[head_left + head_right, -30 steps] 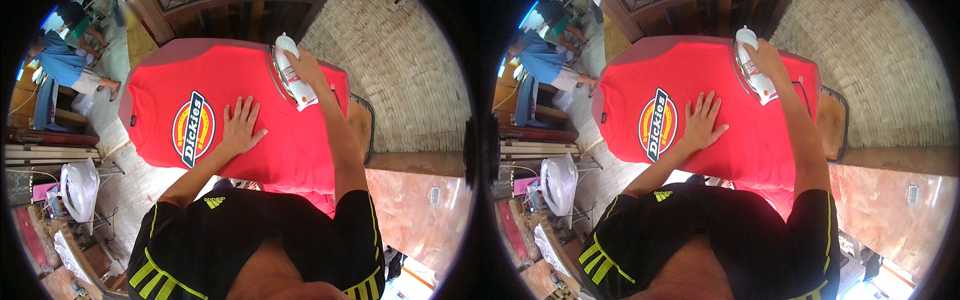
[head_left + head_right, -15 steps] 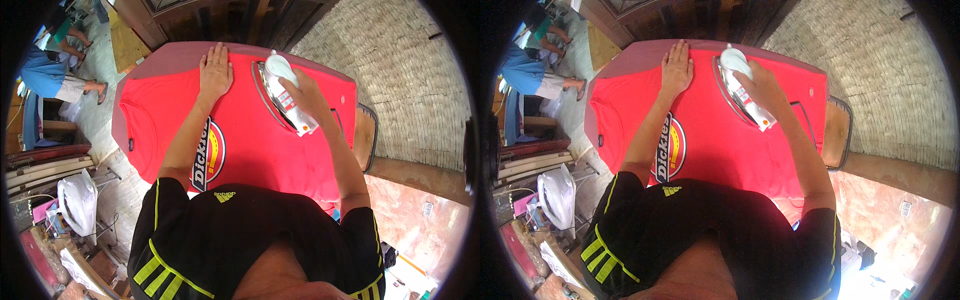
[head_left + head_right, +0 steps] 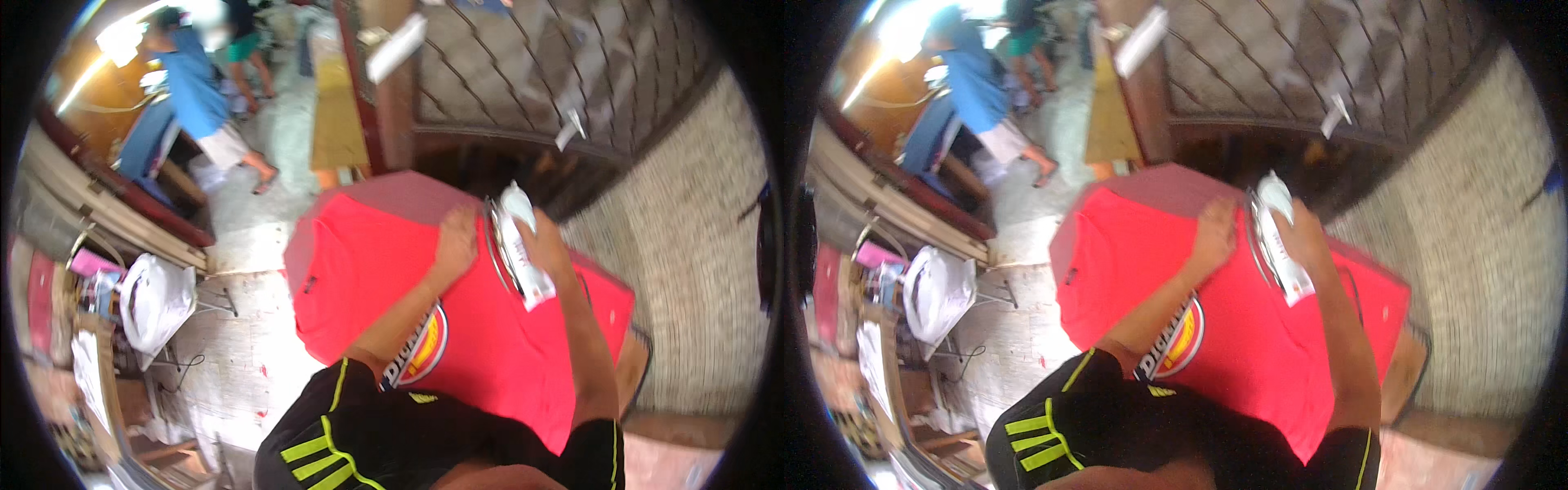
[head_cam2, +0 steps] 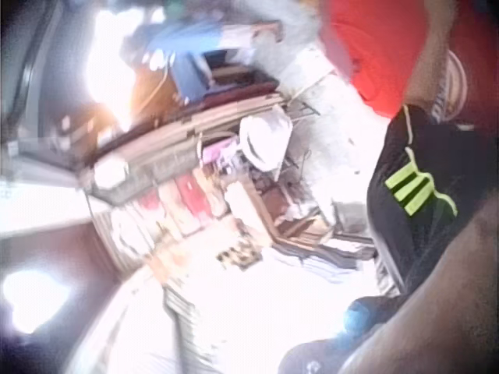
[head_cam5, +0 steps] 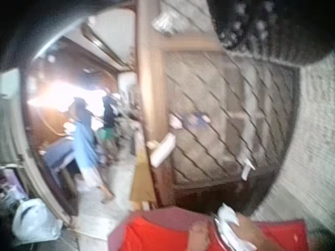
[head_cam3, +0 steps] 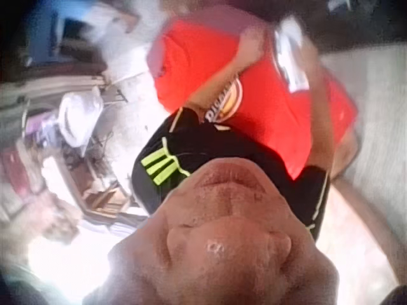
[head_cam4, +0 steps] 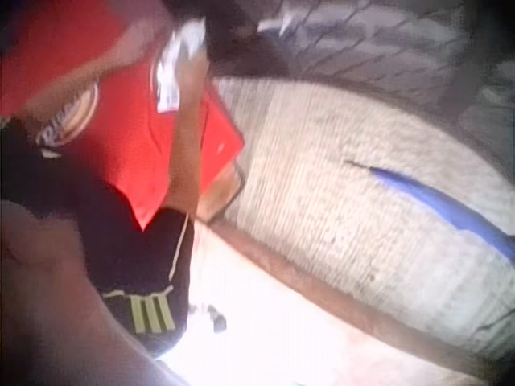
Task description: The person irons a red Dickies t-shirt on a pink ironing board. They repeatedly smooth the fabric, flip the shirt to iron different sections, and use a white electric iron to press the garment.
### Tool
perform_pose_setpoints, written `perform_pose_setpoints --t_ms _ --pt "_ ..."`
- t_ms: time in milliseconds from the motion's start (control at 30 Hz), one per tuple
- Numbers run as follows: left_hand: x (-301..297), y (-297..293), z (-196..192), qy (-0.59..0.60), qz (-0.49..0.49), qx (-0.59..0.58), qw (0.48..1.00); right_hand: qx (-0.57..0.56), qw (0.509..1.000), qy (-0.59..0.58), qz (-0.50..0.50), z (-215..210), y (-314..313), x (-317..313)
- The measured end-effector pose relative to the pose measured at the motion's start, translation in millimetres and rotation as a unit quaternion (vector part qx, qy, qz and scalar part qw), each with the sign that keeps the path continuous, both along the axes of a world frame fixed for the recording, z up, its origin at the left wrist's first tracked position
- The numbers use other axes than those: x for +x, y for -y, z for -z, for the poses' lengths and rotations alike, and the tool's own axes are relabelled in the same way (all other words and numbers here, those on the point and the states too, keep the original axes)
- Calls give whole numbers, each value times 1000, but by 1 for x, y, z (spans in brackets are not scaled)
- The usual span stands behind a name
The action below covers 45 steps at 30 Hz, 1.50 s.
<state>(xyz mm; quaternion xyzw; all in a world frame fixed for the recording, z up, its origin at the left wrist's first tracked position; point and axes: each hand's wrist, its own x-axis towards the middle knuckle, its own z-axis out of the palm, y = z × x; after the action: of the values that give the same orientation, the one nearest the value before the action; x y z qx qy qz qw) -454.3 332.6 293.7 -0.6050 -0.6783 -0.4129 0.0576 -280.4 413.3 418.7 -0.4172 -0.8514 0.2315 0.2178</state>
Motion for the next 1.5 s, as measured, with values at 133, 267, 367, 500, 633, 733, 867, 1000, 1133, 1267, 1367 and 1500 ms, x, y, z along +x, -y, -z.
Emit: perform_pose_setpoints --t_ms 133,267,367,500,633,733,867,1000,1133,1267,1367,1500 --pt "-6 -1 3 43 -6 44 998 -46 998 33 -8 -14 23 6" --pt "-9 -2 -4 86 21 61 994 -35 999 25 0 -15 17 -7" --pt "-7 -4 -7 71 5 74 995 -18 1000 9 -4 -13 1 -14" --pt "-11 -2 -9 67 14 59 996 -18 999 35 -1 -20 17 -4" --pt "-9 3 -7 70 12 53 996 -10 999 34 -1 -9 37 34" --pt "-10 4 -3 45 -2 53 998 15 999 15 30 0 44 44" --pt "0 1 -12 26 12 47 998 47 996 10 73 8 16 43" --pt "5 6 -21 -78 -22 -33 996 32 999 23 33 -4 33 53" --pt "-8 2 -2 -156 -57 -71 984 3 998 63 17 -9 68 91" --pt "4 2 -5 -154 -27 -71 985 -64 992 43 101 -17 95 124" --pt "32 1 -15 -160 10 -52 986 -30 989 22 142 -13 81 124" --pt "69 14 -10 -195 31 -169 966 22 988 5 151 5 27 111"
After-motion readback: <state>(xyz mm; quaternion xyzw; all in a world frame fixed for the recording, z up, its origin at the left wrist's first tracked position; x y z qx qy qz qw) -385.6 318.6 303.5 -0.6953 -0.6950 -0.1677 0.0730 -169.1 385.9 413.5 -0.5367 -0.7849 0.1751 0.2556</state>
